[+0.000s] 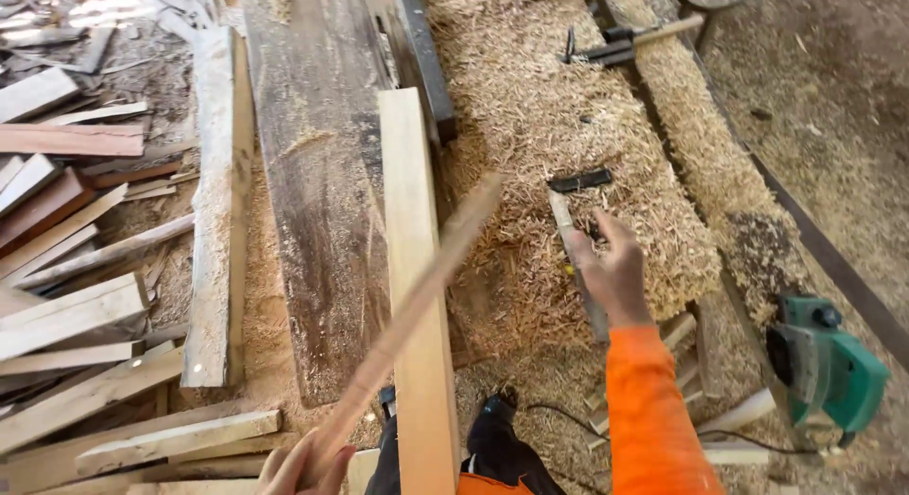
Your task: Measuring and cutting pieces of wood using a table saw and measuring tools.
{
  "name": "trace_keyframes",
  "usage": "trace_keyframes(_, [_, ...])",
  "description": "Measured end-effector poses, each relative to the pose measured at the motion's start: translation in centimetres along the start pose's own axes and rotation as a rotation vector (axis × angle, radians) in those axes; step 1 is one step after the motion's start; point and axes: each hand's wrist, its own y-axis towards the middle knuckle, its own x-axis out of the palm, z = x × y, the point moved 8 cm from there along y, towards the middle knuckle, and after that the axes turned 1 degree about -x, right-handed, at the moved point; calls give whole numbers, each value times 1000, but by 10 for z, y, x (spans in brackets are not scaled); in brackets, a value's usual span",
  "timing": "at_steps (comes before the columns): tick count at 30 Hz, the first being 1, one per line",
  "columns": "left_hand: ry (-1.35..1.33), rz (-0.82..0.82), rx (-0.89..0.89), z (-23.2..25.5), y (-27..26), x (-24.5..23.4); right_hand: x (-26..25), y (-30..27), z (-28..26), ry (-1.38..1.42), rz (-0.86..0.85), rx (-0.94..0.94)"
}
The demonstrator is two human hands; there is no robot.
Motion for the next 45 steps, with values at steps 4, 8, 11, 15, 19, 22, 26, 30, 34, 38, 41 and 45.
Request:
trace_keyframes(4, [-9,-137,80,147,100,-1,-58,-53,-59,-4,72,-260])
trace_keyframes(8, [62,-401,350,207,131,43,-70,-98,-41,-195,-89,-350])
trace_keyframes(11, [100,-516,470,242,144,65,-80,-138,20,-258,-330,27])
trace_keyframes(15, [63,-90,737,313,174,50,-95,-203,102,-136,-178,383])
trace_keyframes(19, [-97,-29,515,293,171,68,-73,-252,169,-24,-115,645])
trace_keyframes(22, [77,-82,290,254,160,83,-71,-243,136,-57,40,588])
trace_keyframes(26, [274,-413,-175,189,124,97,-45,-201,127,-56,-5,667])
trace_keyframes(30, [41,-379,-204,161,73,103,-23,-134,105,-53,25,477])
trace_keyframes(34, [-155,-420,-521,174,75,89,-3,-71,96,-39,-13,397])
trace_keyframes(38, [-169,-464,-506,172,71,91,-6,-53,57,-248,94,119])
trace_keyframes(41, [-229,-443,-490,172,76,90,-1,-73,17,-251,152,13])
trace_keyframes(45, [-310,-377,-418,165,75,88,52,-144,3,19,-74,53])
